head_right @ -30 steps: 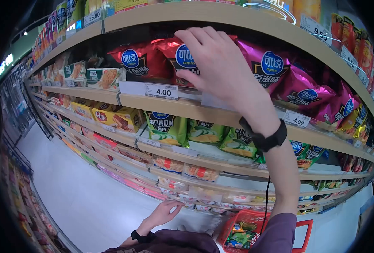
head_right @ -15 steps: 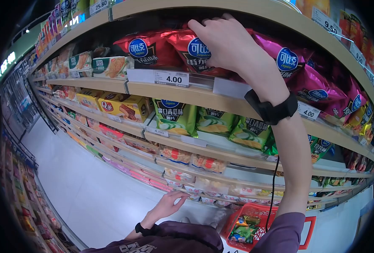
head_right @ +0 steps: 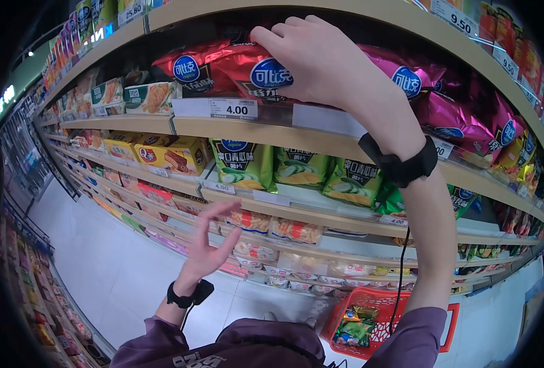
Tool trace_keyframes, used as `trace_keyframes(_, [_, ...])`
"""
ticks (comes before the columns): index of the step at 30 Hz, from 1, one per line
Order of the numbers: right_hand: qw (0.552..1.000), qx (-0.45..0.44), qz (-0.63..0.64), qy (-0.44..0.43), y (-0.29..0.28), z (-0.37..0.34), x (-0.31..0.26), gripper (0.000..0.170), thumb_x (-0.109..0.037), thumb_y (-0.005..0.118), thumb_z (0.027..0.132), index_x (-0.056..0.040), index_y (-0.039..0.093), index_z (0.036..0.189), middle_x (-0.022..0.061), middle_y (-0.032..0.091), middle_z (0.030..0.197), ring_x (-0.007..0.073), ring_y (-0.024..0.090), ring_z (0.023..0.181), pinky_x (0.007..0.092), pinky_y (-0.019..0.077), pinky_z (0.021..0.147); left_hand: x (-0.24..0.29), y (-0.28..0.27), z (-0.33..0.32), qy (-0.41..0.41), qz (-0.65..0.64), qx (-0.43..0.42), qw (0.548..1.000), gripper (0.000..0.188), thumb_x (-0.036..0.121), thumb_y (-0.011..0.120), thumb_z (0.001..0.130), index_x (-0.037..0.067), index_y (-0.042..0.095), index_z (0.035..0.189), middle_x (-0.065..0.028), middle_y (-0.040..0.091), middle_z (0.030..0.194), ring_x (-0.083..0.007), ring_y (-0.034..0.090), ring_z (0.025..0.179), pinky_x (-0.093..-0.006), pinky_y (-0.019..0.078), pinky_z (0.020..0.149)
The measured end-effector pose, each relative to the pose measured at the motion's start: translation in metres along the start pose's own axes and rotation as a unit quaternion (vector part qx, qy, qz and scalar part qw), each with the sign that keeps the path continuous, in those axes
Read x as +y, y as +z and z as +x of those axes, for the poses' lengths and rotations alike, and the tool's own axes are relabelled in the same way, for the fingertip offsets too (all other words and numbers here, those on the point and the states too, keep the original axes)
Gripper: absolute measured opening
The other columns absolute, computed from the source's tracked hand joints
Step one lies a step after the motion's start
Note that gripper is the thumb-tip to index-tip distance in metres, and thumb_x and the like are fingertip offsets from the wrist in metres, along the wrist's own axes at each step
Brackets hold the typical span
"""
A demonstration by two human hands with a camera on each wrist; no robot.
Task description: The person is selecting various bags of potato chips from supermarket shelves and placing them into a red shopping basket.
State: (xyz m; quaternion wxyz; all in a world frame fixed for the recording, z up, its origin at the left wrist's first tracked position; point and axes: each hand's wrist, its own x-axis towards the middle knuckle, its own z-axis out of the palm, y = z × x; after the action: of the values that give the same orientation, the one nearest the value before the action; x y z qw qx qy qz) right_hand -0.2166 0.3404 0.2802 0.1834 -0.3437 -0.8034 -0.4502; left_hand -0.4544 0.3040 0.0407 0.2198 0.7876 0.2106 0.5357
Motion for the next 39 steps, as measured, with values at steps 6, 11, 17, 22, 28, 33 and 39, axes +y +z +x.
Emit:
trace_keyframes(6, [1.0,0.029,0.011,0.001,-0.014,-0.009,-0.001,0.05,-0.017,0.077,0.065,-0.0061,0.052,0.107,0.0094,0.06,0.089,0.0274,0.059,0.088,0.0368,0.0468,0.078,0.016,-0.017,0.084,0.103,0.004,0.084,0.991,0.058,0.007,0.07,0.078,0.001,0.044,0.13,-0.0152,0.055,0.127,-0.0243,0.056,0.114,-0.0353,0.0454,0.091])
trace_keyframes(11, [0.996,0.044,0.064,0.049,-0.018,-0.021,-0.006,0.036,-0.02,0.074,0.072,-0.006,0.055,0.099,0.0088,0.061,0.089,0.0269,0.059,0.087,0.0382,0.0463,0.075,0.01,-0.011,0.127,0.109,0.017,0.082,0.99,0.06,0.012,0.068,0.081,0.003,0.041,0.133,-0.0134,0.05,0.132,-0.0237,0.051,0.121,-0.0361,0.0417,0.096])
trace_keyframes(17, [0.99,0.105,0.092,0.037,0.0,-0.022,-0.007,0.017,-0.013,0.067,0.079,-0.0066,0.058,0.092,0.0054,0.06,0.086,0.0235,0.057,0.086,0.035,0.0464,0.073,-0.001,0.004,0.151,0.114,0.025,0.088,0.989,0.063,0.013,0.07,0.081,0.001,0.039,0.134,-0.0151,0.049,0.131,-0.0235,0.05,0.121,-0.036,0.0398,0.099])
trace_keyframes(22, [0.99,0.141,-0.023,-0.008,-0.005,-0.017,-0.013,0.02,-0.006,0.063,0.073,-0.0058,0.058,0.092,0.0037,0.06,0.091,0.0206,0.057,0.089,0.0326,0.0452,0.076,-0.002,0.013,0.158,0.148,0.018,0.132,0.98,0.072,0.015,0.074,0.077,-0.003,0.036,0.135,-0.0199,0.05,0.126,-0.0292,0.052,0.117,-0.0373,0.0415,0.097])
trace_keyframes(28, [0.974,0.2,-0.079,-0.066,-0.015,-0.017,-0.021,0.02,-0.008,0.061,0.07,-0.0078,0.057,0.09,0.0028,0.061,0.09,0.0197,0.059,0.087,0.0327,0.0455,0.077,-0.008,0.021,0.157,0.144,0.027,0.111,0.983,0.084,0.015,0.078,0.074,-0.002,0.027,0.139,-0.0204,0.049,0.127,-0.0301,0.049,0.119,-0.039,0.0406,0.099])
trace_keyframes(33, [0.951,0.282,-0.067,-0.112,-0.034,-0.012,-0.034,0.024,0.001,0.064,0.071,-0.0052,0.053,0.092,0.0086,0.066,0.095,0.0259,0.063,0.085,0.0341,0.0473,0.075,0.006,0.017,0.155,0.077,-0.016,0.07,0.994,0.088,0.018,0.083,0.068,0.0,0.031,0.137,-0.02,0.048,0.129,-0.0307,0.049,0.121,-0.0382,0.0407,0.099])
trace_keyframes(39, [0.953,0.27,-0.036,-0.134,-0.075,-0.005,-0.067,0.037,-0.002,0.07,0.07,-0.0024,0.052,0.102,0.0122,0.068,0.09,0.0271,0.064,0.078,0.0342,0.048,0.072,0.006,0.004,0.123,0.087,-0.019,-0.029,0.996,0.078,0.02,0.087,0.063,0.003,0.045,0.127,-0.0126,0.053,0.126,-0.0243,0.055,0.113,-0.0363,0.046,0.093])
